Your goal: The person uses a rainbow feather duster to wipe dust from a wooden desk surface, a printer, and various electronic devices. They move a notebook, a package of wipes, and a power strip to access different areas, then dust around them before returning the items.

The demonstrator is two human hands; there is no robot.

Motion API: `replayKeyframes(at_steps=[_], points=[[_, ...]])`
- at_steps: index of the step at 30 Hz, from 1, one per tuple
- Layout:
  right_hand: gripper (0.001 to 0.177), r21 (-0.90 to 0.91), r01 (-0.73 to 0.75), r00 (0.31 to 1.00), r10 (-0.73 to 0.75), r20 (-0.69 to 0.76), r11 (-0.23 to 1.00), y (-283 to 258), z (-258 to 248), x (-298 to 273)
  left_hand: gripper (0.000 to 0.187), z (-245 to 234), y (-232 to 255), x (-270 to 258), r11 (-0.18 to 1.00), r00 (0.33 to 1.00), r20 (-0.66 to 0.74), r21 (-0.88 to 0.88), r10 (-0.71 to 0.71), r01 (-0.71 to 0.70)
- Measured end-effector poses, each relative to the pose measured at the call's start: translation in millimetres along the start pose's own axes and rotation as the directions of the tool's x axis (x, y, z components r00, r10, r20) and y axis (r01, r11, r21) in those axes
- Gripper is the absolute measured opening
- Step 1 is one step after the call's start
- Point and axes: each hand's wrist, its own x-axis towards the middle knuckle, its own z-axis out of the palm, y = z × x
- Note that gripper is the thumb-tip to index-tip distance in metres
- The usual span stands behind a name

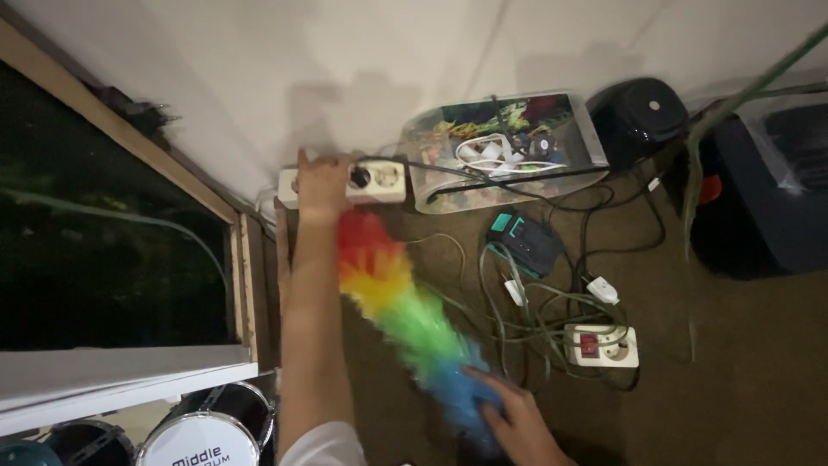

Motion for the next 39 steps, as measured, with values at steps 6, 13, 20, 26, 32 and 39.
replayKeyframes(at_steps=[6,13,20,26,32,39], points=[[0.066,-0.022,0.294,0.953,-0.291,0.086,0.956,-40.2,32.7,47.1,0.098,-29.4,-34.8,5.9,0.958,0.996,0.026,-0.272,-0.089,0.093],[0.064,-0.14,0.037,0.998,-0.042,-0.037,0.989,30.0,33.0,96.6,0.095,-44.3,-37.9,-3.0,0.947,0.993,0.013,-0.299,-0.119,0.117],[0.06,-0.144,-0.041,0.988,0.018,-0.156,0.989,43.8,36.1,81.5,0.089,-38.7,-22.8,-15.5,0.933,0.984,0.027,-0.315,-0.173,0.173],[0.055,-0.147,0.136,0.978,-0.109,0.178,0.98,23.3,18.5,49.5,0.089,-13.2,1.8,-14.5,0.969,0.98,-0.072,-0.178,-0.188,0.173],[0.061,-0.23,-0.132,0.97,0.078,-0.228,0.964,61.6,-34.2,42.7,0.075,3.5,12.1,-30.1,0.98,0.954,-0.227,-0.068,-0.196,0.185],[0.057,-0.241,-0.033,0.995,0.009,-0.098,0.97,64.6,-43.3,-19.1,0.065,5.2,26.3,-60.2,0.908,0.94,-0.097,-0.309,-0.327,0.284]])
